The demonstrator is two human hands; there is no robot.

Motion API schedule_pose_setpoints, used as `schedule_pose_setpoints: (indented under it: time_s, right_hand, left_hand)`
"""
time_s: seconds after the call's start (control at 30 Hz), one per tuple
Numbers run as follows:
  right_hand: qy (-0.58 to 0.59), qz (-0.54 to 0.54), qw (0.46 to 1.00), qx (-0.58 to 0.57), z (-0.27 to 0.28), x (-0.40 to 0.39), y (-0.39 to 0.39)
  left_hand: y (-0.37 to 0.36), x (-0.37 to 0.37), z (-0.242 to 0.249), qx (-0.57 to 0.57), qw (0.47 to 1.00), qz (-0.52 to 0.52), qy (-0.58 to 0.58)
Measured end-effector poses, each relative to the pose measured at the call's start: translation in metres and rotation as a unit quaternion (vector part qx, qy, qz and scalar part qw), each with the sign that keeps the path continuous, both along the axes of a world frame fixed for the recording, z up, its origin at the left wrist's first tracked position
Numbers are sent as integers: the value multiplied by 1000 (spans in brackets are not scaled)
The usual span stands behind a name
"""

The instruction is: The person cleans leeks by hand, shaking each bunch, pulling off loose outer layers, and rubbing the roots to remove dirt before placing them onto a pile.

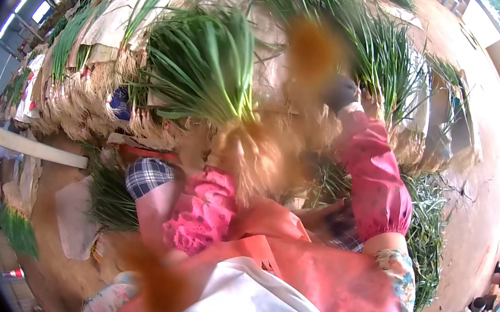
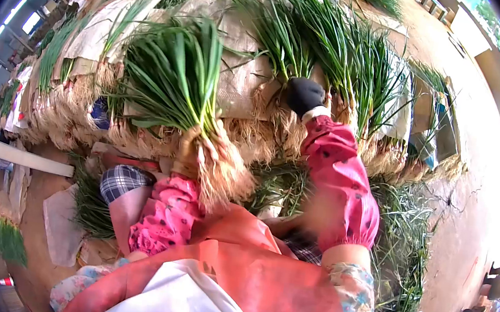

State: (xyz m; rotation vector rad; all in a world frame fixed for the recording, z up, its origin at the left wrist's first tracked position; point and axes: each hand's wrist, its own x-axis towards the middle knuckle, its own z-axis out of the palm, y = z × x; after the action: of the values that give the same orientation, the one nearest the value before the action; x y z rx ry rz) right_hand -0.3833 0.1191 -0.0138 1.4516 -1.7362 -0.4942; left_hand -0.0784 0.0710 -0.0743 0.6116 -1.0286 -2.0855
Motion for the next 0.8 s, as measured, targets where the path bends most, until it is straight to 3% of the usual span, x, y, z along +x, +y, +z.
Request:
schedule_pose_setpoints:
  time_s: [0.03, 0.07, 0.1, 0.13, 0.17, 0.23, 0.33, 0.37, 0.43, 0.47, 0.53, 0.63, 0.7, 0.8]
  right_hand:
    - [23, 22, 999, -29, 0, -15, -3]
    - [-236, 86, 961, -118, 8, -37, -1]
    - [-423, 58, 892, -148, 43, -23, 16]
    - [-580, 32, 787, -208, 78, -8, 34]
    - [-473, 132, 849, -194, 41, -18, 33]
    - [-490, 42, 865, -98, -5, 18, 33]
    - [-513, 132, 847, -47, -3, 95, 57]
    - [-557, 161, 814, -33, 15, 106, 64]
    - [-760, 124, 630, -101, -17, 85, 62]
    - [-789, 94, 606, -47, -32, 80, 61]
    - [-854, 111, 508, 3, -33, 94, 58]
    - [-898, 174, 392, -93, -18, 123, 45]
    - [-906, 219, 322, -167, 7, 142, 35]
    - [-924, 224, 258, -174, -18, 135, 12]
  left_hand:
    - [18, 2, 37, 13, 998, -59, 31]
    - [14, 4, 32, 86, 984, -119, 104]
    - [18, 6, 37, 141, 970, -139, 138]
    - [19, 2, 37, 130, 972, -157, 120]
    - [19, -6, 25, 137, 970, -162, 122]
    - [18, -23, 3, 151, 965, -172, 127]
    - [16, -43, -10, 89, 977, -161, 108]
    - [12, -45, -27, 88, 972, -173, 136]
    - [13, -30, -3, 44, 976, -200, 80]
    - [18, -25, -5, 51, 980, -174, 77]
    - [27, -17, -3, 63, 988, -122, 70]
    - [42, -24, 10, 157, 969, -96, 166]
    - [49, -23, 11, 71, 986, -49, 140]
    - [42, -19, 13, 79, 965, -108, 226]
